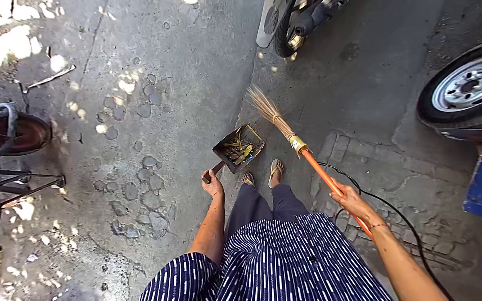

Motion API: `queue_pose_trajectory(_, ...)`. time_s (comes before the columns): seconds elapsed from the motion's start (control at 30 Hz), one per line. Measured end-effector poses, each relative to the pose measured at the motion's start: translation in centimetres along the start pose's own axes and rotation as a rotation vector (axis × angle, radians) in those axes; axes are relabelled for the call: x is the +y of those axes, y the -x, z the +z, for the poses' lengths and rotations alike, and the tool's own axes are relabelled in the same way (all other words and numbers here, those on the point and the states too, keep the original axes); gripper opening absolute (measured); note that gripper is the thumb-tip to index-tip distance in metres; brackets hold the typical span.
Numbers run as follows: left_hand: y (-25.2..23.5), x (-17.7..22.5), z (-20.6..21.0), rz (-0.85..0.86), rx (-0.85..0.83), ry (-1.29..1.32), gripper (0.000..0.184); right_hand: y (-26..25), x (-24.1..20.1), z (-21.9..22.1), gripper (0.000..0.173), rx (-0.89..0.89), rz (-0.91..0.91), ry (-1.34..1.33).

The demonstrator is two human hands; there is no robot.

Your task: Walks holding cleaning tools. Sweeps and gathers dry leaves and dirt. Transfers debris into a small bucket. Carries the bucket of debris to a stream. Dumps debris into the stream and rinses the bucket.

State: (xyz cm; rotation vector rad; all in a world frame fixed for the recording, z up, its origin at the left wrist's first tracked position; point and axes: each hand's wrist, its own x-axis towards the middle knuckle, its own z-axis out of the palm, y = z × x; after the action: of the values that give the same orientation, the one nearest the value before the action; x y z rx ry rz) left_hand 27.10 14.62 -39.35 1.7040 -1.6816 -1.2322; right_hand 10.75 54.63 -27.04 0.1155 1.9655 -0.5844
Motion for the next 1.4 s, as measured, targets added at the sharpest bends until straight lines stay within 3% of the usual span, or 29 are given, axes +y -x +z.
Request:
queue_pose_trajectory(0.1,-0.1,0.0,0.0,0.01,0.0,-0.021,0.027,-3.0,-3.0,0.7,0.064,0.015,-0.017,0.195)
queue_pose_trajectory(0.2,-0.3,-0.2,-0.3,-0.014,-0.013,-0.033,0.028,-4.3,-4.8,2.8,0.064,-0.077,-0.016,0.37)
queue_pose_trajectory(0.43,-0.6,-0.6,-1.2,0.024,-0.072,-0.035,0.027,1.5,-0.1,-0.7,0.059,-0.268,-0.026,0.089)
queue_pose_trajectory(0.57,-0.7,-0.6,-1.8,0.0,-0.123,-0.053,0.029,3.3,0.6,-0.6,0.061,-0.136,0.029,-0.048)
queue_pose_trajectory(0.8,-1.3,-1.9,-3.9,-0.013,-0.179,-0.035,0.03,-0.6,0.4,2.6,0.061,0.102,0.165,0.026)
queue_pose_trajectory(1.0,-0.9,-1.4,-3.6,0.059,-0.219,-0.108,0.031,1.5,0.2,6.2,0.063,-0.093,0.149,0.099)
queue_pose_trajectory(1.13,-0.9,-1.0,-3.4,0.054,-0.218,-0.13,0.031,5.4,1.4,4.1,0.06,-0.229,0.147,0.007)
queue_pose_trajectory(1.27,-1.0,-1.3,-3.6,0.058,-0.235,-0.104,0.029,6.6,0.4,1.9,0.061,-0.169,0.083,-0.052)
queue_pose_trajectory(1.4,-1.4,-1.4,-3.6,0.024,-0.24,-0.043,0.031,3.0,-2.3,3.4,0.064,-0.033,0.073,0.045)
